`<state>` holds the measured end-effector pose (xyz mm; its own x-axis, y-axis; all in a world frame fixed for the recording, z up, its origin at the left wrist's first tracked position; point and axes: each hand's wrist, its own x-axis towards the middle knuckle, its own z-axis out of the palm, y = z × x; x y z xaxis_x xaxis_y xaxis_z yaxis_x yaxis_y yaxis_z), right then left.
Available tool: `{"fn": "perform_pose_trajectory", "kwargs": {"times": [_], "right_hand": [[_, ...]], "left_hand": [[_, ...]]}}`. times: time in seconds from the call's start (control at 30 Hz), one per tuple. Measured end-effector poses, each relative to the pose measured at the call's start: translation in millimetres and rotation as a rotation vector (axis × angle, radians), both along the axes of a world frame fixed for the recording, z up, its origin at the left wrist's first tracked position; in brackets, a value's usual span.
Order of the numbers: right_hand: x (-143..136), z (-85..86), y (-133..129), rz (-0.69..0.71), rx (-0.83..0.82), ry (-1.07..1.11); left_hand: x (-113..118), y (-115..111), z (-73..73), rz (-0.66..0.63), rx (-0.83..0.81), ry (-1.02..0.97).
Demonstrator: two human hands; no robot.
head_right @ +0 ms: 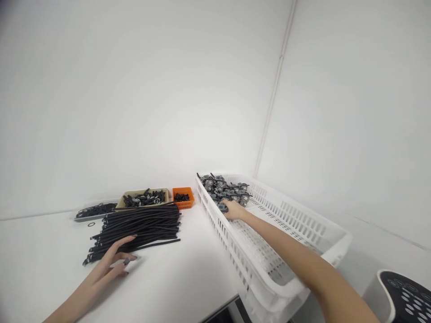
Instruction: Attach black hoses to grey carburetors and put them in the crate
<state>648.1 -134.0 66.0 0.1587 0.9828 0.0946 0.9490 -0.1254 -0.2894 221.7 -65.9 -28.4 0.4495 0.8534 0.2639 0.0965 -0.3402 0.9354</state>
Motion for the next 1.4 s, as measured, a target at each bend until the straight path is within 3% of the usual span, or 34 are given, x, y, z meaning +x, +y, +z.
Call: {"fn": "perform_pose_trajectory", "kwargs": {"times": [0.27, 0.67, 1.13, 1.27, 1.4], "right_hand": [[2, -27.0, 5, -0.064, 0.061, -0.004], [15, -30.4, 10, -0.067, 0.005, 0.138], [10, -36.0, 11, -0.097, -0.004, 0.189], [13, -26.3, 9, -0.105, -0.022, 0.225], [24, 2.4, 5, -0.128, -0.012, 0.226]], "left_hand": [[3, -6, 5.2, 0.014, 0.024, 0.031], [1, -7, 9.9, 0.01, 0.05, 0.081], [-1, -5, 8.3, 0.001, 0.1, 0.146], [-1, -6, 8.3, -0.002, 0.104, 0.157], [-1, -8, 7.2, 0.008, 0.133, 0.174]]}}
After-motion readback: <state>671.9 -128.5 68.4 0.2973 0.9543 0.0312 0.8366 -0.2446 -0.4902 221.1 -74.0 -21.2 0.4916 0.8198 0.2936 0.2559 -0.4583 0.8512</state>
